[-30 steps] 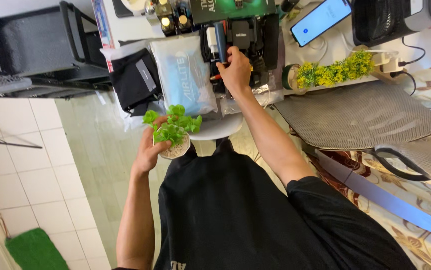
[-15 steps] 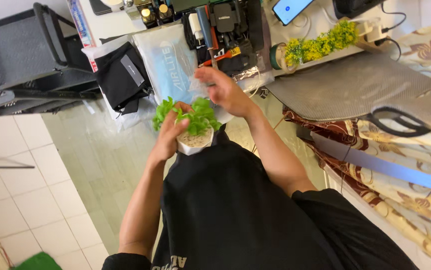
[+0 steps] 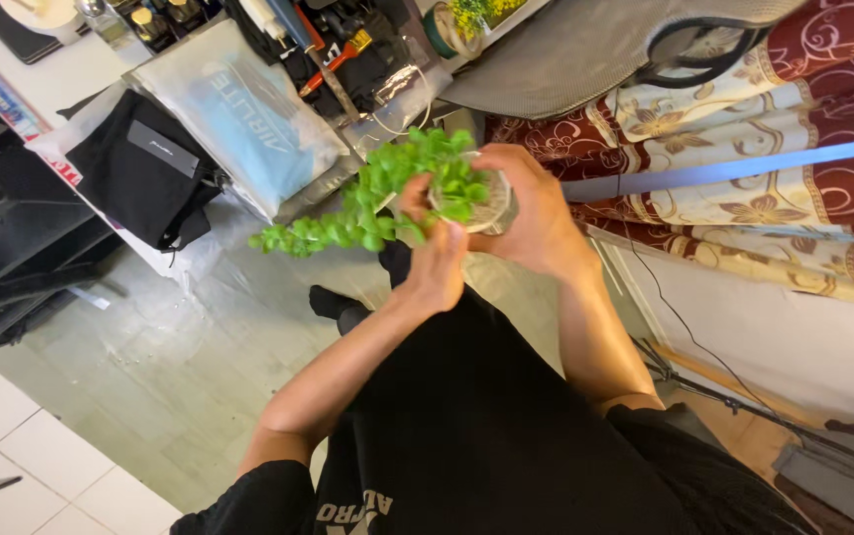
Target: The person kneels to retrieve various tools and items from a low storage unit and places them on a nearby table. They handle a potted plant, a tape measure, wrenches, pliers, a screwdriver, and a small lamp, moving them one by one from the storage unit to the table.
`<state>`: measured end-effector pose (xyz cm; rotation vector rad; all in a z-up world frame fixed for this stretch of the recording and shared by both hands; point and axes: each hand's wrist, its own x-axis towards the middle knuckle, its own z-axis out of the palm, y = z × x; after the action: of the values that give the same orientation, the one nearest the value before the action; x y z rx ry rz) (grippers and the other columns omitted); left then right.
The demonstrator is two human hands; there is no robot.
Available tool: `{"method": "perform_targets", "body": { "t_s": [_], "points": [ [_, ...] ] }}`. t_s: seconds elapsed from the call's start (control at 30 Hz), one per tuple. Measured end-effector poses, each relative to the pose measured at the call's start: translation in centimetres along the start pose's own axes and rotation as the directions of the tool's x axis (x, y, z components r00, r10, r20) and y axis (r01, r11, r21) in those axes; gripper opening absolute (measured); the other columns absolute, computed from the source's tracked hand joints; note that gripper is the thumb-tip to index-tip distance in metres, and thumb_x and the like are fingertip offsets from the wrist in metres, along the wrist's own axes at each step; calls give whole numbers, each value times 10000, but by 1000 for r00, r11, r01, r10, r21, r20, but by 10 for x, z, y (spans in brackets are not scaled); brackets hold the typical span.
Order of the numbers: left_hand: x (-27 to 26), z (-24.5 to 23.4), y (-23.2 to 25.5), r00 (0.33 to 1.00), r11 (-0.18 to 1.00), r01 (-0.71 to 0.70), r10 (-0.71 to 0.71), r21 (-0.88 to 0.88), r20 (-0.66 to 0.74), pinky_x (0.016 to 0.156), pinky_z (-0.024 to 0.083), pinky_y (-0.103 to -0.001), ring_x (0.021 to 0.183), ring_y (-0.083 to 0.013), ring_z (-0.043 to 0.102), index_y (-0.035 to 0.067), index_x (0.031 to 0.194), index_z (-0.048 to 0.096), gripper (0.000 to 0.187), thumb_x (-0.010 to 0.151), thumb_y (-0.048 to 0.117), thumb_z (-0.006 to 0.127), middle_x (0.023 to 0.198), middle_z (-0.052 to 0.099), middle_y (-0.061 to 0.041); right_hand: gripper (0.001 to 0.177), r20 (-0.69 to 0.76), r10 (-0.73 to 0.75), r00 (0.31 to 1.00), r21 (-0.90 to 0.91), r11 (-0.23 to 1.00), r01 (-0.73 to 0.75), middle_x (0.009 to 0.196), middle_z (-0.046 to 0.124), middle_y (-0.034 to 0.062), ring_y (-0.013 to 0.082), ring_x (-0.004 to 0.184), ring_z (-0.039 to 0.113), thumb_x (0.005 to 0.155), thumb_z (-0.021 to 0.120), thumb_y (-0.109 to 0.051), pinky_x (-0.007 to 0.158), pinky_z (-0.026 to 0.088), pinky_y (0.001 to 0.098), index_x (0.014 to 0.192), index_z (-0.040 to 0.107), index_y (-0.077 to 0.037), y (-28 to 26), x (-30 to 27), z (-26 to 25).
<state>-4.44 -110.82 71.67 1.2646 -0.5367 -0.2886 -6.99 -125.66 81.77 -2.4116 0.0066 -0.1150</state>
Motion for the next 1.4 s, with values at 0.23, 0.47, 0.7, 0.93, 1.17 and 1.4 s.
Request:
{"method": "perform_targets", "body": {
  "t_s": [0.23,0.47,0.7,0.93,1.17,1.4],
  "points": [
    [-12,19,53,630,903,384,-408,191,661,1119,476,-420,1269,-360,605,-83,1357,552,608,998,394,666,1321,616,-296,682,-168,-35,985,12,999,37,1418,611,151,214,1234,667,721,938,-77,1061,570,348,1260,520,-65,51,-9,-91],
    [89,20,-47,963,823,-119,232,556,-137,1135,406,-493,1333,-402,501,-51,1406,477,783,756,192,841,1427,528,-247,700,-72,-177,981,70,981,182,1419,611,164,282,1280,597,653,919,4,1093,507,383,1228,533,-97,136,56,-91],
    [152,28,-183,949,779,205,-306,593,73,1104,466,-475,1288,-402,602,51,1393,589,744,814,415,882,1421,603,-246,895,18,-108,994,29,994,107,1378,575,194,409,1295,539,593,907,-67,1085,455,464,1392,505,-60,209,108,-75],
    [144,43,-228,798,659,533,-600,530,-56,866,535,-531,1066,-448,672,-21,1404,420,921,787,536,818,1265,618,-294,774,6,308,952,-281,914,-294,1281,585,176,415,1207,592,657,902,-87,995,493,482,1321,506,-126,279,129,-13],
    [176,35,-234,780,443,513,-599,735,-183,946,532,-509,1108,-450,663,27,1333,516,675,846,452,709,1205,673,-272,933,-54,541,839,-99,833,-544,1286,520,232,457,1170,579,593,919,-38,963,503,483,1317,337,-126,316,140,51],
    [209,15,-224,774,456,451,-629,767,-81,880,527,-541,1041,-470,661,15,1382,426,731,845,410,726,1137,663,-305,981,-67,623,780,25,782,-622,1272,469,308,475,1214,525,642,973,-161,1011,477,486,1287,240,-60,337,155,95]
  ]
}}
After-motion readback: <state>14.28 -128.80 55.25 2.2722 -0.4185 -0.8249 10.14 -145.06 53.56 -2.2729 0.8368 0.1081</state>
